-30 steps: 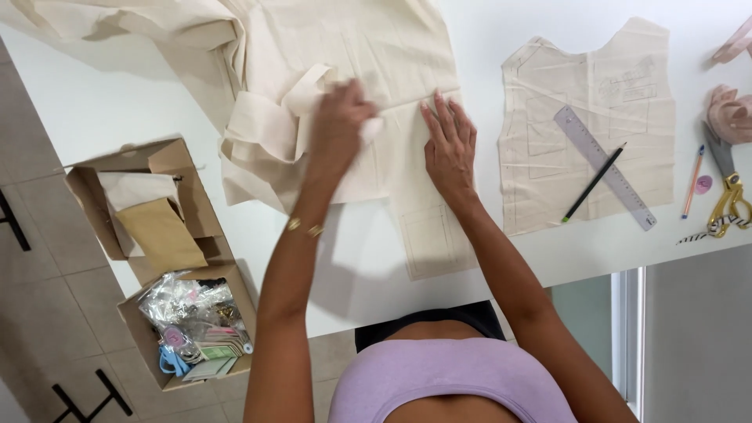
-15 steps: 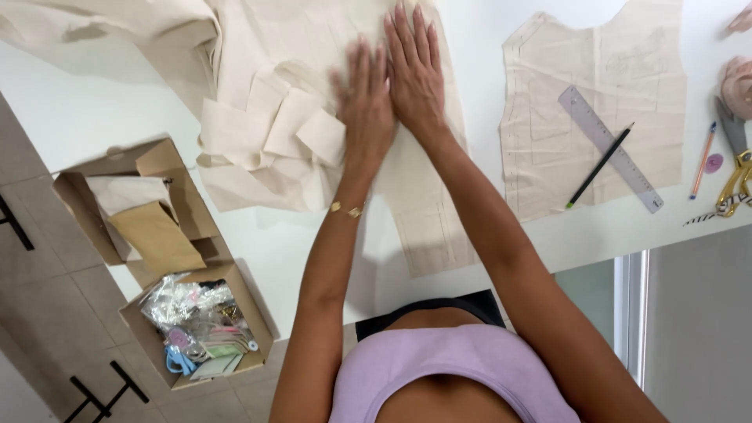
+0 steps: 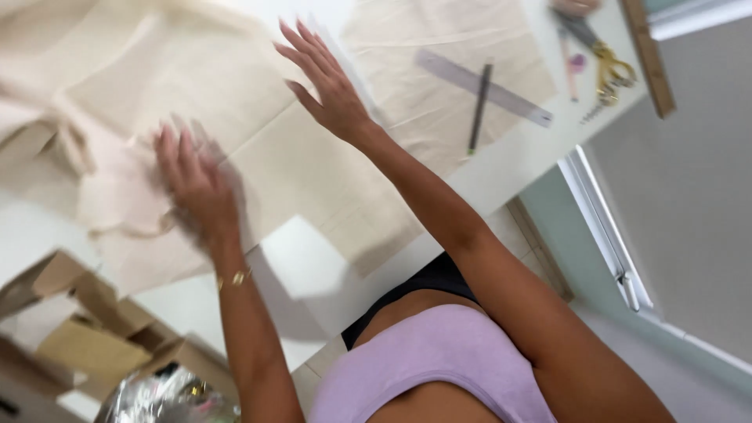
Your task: The person uses a ruler and pencil to mark lines on a piece of light-colored fabric laid on a white table. They then use gold-handled scissors to cut the fabric along the marked lines. After cutting, the person uses a pencil to write on the fabric pieces.
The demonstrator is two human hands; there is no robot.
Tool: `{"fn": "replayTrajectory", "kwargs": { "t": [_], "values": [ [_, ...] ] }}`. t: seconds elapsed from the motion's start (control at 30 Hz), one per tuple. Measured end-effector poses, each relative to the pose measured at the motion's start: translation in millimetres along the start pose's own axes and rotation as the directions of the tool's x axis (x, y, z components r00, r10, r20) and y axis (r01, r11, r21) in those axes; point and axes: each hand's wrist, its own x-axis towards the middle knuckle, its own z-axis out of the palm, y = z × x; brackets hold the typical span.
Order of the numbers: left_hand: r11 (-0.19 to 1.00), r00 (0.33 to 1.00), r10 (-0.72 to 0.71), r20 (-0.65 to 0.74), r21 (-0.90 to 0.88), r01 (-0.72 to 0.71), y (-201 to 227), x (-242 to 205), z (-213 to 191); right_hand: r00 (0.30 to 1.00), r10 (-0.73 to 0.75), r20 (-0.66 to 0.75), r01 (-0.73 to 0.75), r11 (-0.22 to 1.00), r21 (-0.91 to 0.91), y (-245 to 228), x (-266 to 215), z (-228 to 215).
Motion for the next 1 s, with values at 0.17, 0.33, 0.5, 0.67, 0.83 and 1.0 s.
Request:
{"fn": "replayTrajectory", "kwargs": {
  "t": [0.17, 0.33, 0.5, 0.67, 0.83, 1.0],
  "values": [
    [0.985, 0.989, 0.115, -0.092, -0.121, -0.126, 116, -46, -49, 0.933, 0.056, -0.355, -0.209, 0.889, -0.407, 143, -161, -215],
    [0.978, 0.983, -0.124, -0.139, -0.182, 0.098, 200, -145, -46, 0.938, 0.221, -0.266, -0.341, 0.463, -0.818, 234, -296, -412],
    [0.816, 0.775, -0.574, -0.263, -0.267, 0.514, 291, -202, -21, 0.721, 0.691, 0.048, -0.369, 0.441, -0.818, 252, -304, -473],
    [0.799, 0.798, -0.556, -0.231, -0.413, 0.437, 335, -225, 8, 0.906, 0.406, 0.119, -0.079, 0.438, -0.896, 294, -309, -482],
    [0.659, 0.834, -0.546, -0.078, -0.655, 0.370, 431, -177, -6, 0.819, 0.551, 0.162, -0.147, 0.475, -0.868, 314, -285, -484],
    [0.288, 0.885, 0.449, 0.124, -0.958, -0.012, 544, -101, -93, 0.586, 0.794, 0.163, -0.224, 0.352, -0.909, 286, -262, -490]
  ]
}}
